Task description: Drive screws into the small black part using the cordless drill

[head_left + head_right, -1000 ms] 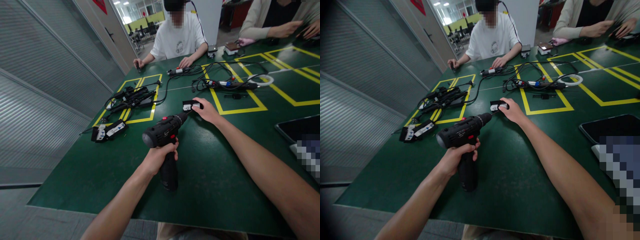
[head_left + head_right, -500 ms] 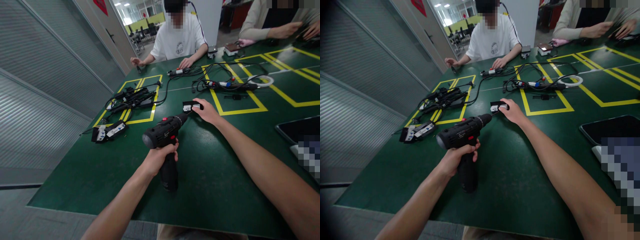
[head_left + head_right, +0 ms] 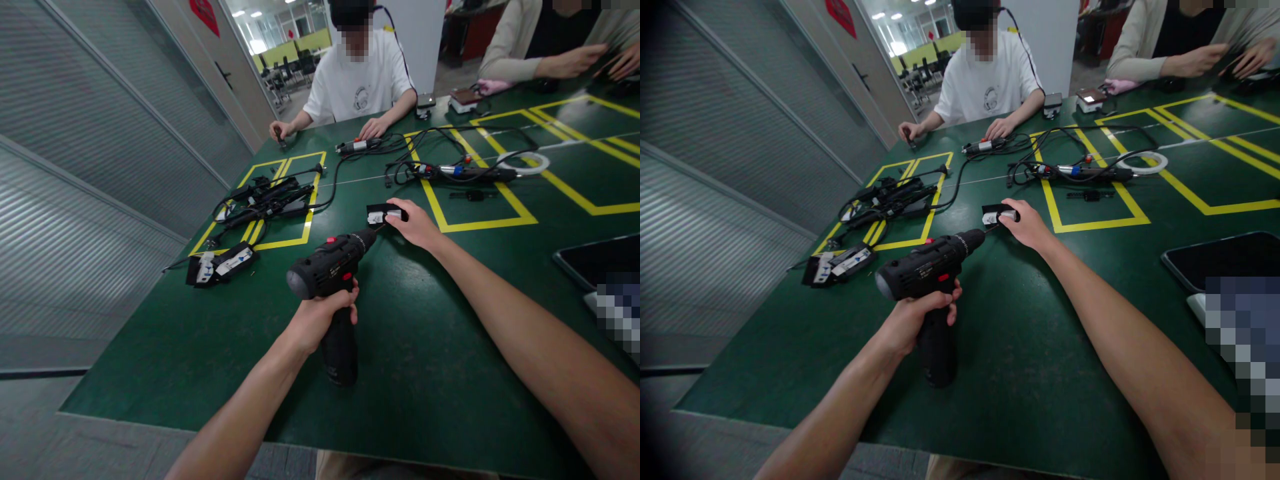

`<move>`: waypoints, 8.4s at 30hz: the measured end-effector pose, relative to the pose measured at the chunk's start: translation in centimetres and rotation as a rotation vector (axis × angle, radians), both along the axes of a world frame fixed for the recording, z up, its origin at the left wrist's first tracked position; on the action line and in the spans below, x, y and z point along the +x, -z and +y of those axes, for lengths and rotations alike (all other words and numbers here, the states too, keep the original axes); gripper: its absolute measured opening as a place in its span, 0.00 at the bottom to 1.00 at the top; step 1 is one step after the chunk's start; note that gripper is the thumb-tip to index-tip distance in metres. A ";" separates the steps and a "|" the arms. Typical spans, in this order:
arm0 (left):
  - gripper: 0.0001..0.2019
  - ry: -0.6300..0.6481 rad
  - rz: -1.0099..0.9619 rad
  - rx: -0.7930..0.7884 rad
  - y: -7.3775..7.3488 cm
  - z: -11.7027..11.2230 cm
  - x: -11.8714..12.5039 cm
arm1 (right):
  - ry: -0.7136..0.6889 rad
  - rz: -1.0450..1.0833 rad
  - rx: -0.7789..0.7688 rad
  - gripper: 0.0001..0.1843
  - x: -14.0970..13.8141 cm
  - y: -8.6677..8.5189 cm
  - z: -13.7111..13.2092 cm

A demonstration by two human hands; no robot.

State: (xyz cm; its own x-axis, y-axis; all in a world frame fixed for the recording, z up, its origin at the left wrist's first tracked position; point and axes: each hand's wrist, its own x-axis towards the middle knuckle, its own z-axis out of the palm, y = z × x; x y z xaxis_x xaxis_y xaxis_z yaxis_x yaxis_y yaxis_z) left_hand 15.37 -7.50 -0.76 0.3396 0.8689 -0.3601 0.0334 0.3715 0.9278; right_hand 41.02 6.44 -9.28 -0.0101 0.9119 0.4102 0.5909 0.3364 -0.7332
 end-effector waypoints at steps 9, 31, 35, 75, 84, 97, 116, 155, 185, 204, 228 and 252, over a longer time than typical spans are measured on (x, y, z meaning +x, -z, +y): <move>0.12 -0.001 0.004 -0.006 0.0 0.0 0.0 | -0.003 -0.002 0.008 0.23 0.0 0.1 0.1; 0.13 -0.012 -0.002 -0.011 -0.2 0.1 0.1 | -0.004 -0.003 0.005 0.23 0.0 0.1 0.1; 0.13 -0.007 -0.005 -0.009 -0.2 0.1 0.0 | -0.002 -0.004 0.000 0.23 0.0 0.0 0.0; 0.12 0.012 0.004 0.006 0.3 0.1 -0.2 | -0.005 -0.001 0.019 0.23 0.0 0.3 0.3; 0.11 0.011 0.004 0.003 0.3 0.1 -0.2 | -0.008 -0.006 0.012 0.23 0.0 0.3 0.2; 0.12 0.010 0.001 0.010 0.3 0.1 -0.2 | -0.005 -0.009 0.003 0.22 0.0 0.0 0.1; 0.11 0.016 0.019 0.006 0.0 0.1 0.0 | -0.007 -0.010 0.000 0.23 -0.1 -0.2 0.0; 0.12 0.000 0.012 0.012 -0.3 0.1 0.2 | -0.002 -0.016 -0.008 0.23 0.1 -0.1 0.0; 0.11 0.016 0.011 0.008 -0.1 0.0 0.0 | -0.010 -0.009 -0.005 0.23 0.1 0.1 0.2; 0.12 0.011 0.017 0.003 0.1 0.1 0.0 | -0.005 -0.006 0.006 0.23 0.0 0.1 0.2; 0.12 0.005 0.016 0.014 0.1 0.1 0.0 | -0.007 -0.017 -0.001 0.23 0.0 -0.1 0.0; 0.12 0.008 0.014 -0.002 -0.1 0.1 0.1 | -0.003 -0.006 0.000 0.23 0.0 0.1 0.1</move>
